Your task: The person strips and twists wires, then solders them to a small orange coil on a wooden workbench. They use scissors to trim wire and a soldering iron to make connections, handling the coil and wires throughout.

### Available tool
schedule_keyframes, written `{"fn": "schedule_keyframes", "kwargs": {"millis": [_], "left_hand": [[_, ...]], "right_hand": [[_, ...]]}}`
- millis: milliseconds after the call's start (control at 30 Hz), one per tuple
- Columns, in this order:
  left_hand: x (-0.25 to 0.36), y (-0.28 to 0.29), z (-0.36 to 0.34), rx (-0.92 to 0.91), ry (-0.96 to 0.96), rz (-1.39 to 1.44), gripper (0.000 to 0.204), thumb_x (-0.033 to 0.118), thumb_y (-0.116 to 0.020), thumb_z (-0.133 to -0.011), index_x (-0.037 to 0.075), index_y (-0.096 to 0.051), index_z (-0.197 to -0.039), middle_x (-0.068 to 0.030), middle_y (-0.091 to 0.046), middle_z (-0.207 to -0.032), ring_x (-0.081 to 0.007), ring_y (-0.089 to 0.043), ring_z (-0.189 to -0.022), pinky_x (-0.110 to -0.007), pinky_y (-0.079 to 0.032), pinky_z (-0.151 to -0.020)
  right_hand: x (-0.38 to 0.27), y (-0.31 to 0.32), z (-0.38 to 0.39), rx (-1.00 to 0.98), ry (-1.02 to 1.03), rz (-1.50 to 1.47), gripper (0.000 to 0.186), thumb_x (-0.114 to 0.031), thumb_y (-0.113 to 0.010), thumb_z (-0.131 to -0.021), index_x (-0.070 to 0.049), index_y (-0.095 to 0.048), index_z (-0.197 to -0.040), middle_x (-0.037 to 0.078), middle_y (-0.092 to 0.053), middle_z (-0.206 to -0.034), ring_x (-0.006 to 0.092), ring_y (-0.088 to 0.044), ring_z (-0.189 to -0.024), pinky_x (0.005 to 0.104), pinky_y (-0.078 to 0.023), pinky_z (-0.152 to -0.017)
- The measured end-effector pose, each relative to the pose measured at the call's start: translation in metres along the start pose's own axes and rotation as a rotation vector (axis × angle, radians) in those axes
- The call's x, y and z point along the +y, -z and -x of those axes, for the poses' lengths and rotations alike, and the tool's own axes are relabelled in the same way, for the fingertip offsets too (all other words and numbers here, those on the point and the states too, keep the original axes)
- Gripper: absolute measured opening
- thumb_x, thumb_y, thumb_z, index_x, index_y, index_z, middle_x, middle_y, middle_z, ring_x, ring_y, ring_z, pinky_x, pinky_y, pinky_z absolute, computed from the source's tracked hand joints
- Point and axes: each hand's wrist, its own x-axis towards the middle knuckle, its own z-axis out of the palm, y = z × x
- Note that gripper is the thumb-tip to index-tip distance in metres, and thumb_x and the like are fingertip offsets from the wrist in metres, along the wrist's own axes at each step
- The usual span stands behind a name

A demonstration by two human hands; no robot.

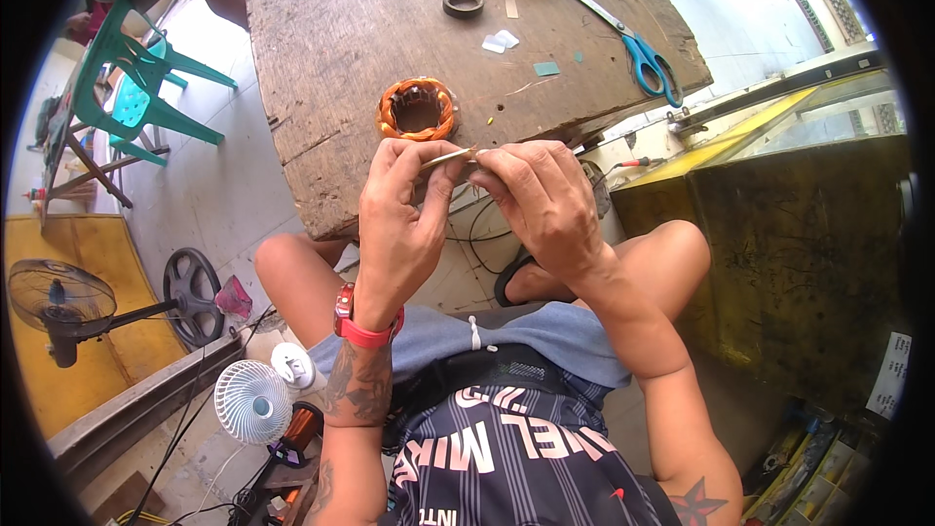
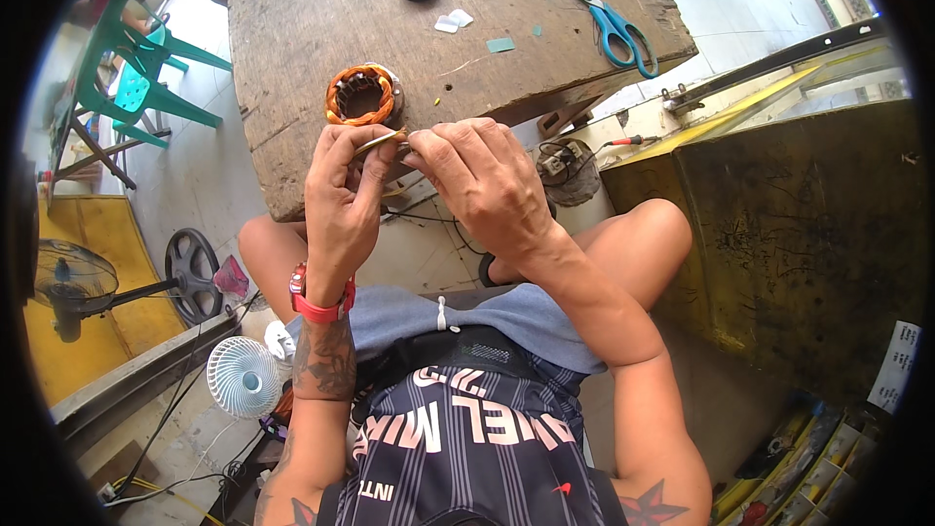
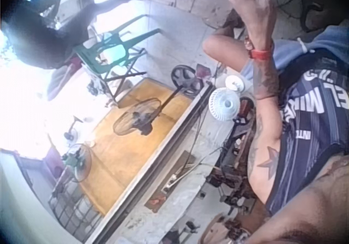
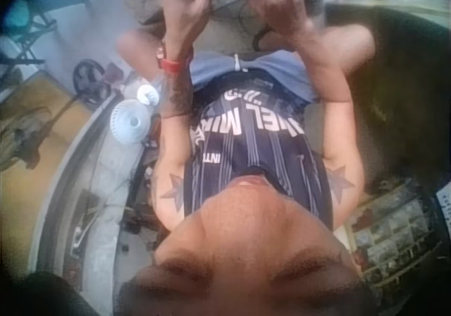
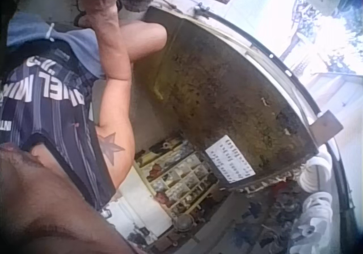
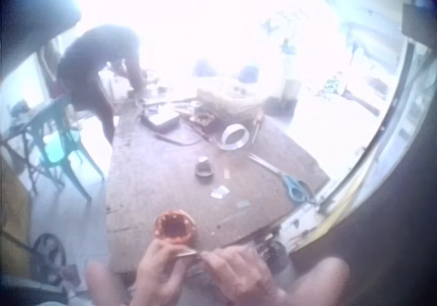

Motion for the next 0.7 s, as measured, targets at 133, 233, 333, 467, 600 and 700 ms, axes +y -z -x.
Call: {"fn": "schedule_keyframes", "kwargs": {"millis": [133,233,333,467,600,700], "left_hand": [[0.0,-0.001,0.001,0.004,0.004,0.017,0.012,0.002,-0.069,-0.099,0.0,-0.073,-0.11,-0.0118,-0.063,-0.102,-0.0247,-0.065,-0.092,-0.035,-0.053,-0.079],[0.0,-0.002,0.0,0.003,-0.021,0.029,0.012,0.002,-0.068,-0.099,0.0,-0.073,-0.11,-0.0117,-0.063,-0.102,-0.0246,-0.065,-0.092,-0.035,-0.053,-0.079],[-0.001,0.0,0.0,-0.007,-0.038,-0.023,0.012,0.002,-0.068,-0.1,0.0,-0.073,-0.111,-0.0115,-0.063,-0.103,-0.0243,-0.066,-0.092,-0.035,-0.053,-0.08],[0.0,0.002,0.004,-0.058,0.06,0.035,0.014,0.006,-0.067,-0.105,-0.003,-0.071,-0.115,-0.0065,-0.06,-0.112,-0.0132,-0.061,-0.1,-0.027,-0.051,-0.086],[0.0,0.001,0.002,-0.041,0.002,-0.007,0.014,0.005,-0.067,-0.103,-0.002,-0.071,-0.115,-0.0081,-0.061,-0.109,-0.0163,-0.063,-0.098,-0.029,-0.051,-0.084],[0.0,0.0,0.001,-0.011,-0.024,-0.034,0.013,0.002,-0.068,-0.1,0.0,-0.072,-0.112,-0.0116,-0.062,-0.103,-0.0227,-0.065,-0.094,-0.033,-0.053,-0.081]], "right_hand": [[0.0,0.001,-0.005,-0.146,-0.354,-0.344,0.016,-0.021,-0.07,-0.103,-0.006,-0.067,-0.109,0.004,-0.066,-0.093,0.0194,-0.065,-0.087,0.0348,-0.053,-0.075],[-0.004,0.005,-0.01,-0.335,-1.054,-1.163,0.024,-0.029,-0.061,-0.109,-0.005,-0.065,-0.107,0.002,-0.065,-0.092,0.0134,-0.062,-0.085,0.0321,-0.052,-0.073],[-0.006,0.008,-0.01,-0.321,-1.223,-1.384,0.033,-0.034,-0.053,-0.113,-0.002,-0.064,-0.112,0.003,-0.065,-0.094,0.011,-0.062,-0.086,0.0312,-0.053,-0.077],[-0.01,0.007,-0.005,-0.006,-0.169,-0.154,0.027,-0.015,-0.074,-0.099,-0.004,-0.064,-0.121,0.01,-0.067,-0.103,0.0248,-0.065,-0.093,0.036,-0.053,-0.084],[-0.007,0.003,-0.004,-0.07,-0.093,0.007,0.023,-0.013,-0.073,-0.098,-0.004,-0.067,-0.118,0.011,-0.067,-0.096,0.0253,-0.066,-0.091,0.0349,-0.052,-0.086],[-0.004,0.007,-0.003,-0.431,-1.046,-1.165,0.021,-0.019,-0.063,-0.106,-0.002,-0.067,-0.119,0.01,-0.068,-0.098,0.0201,-0.066,-0.09,0.0327,-0.052,-0.085]]}}
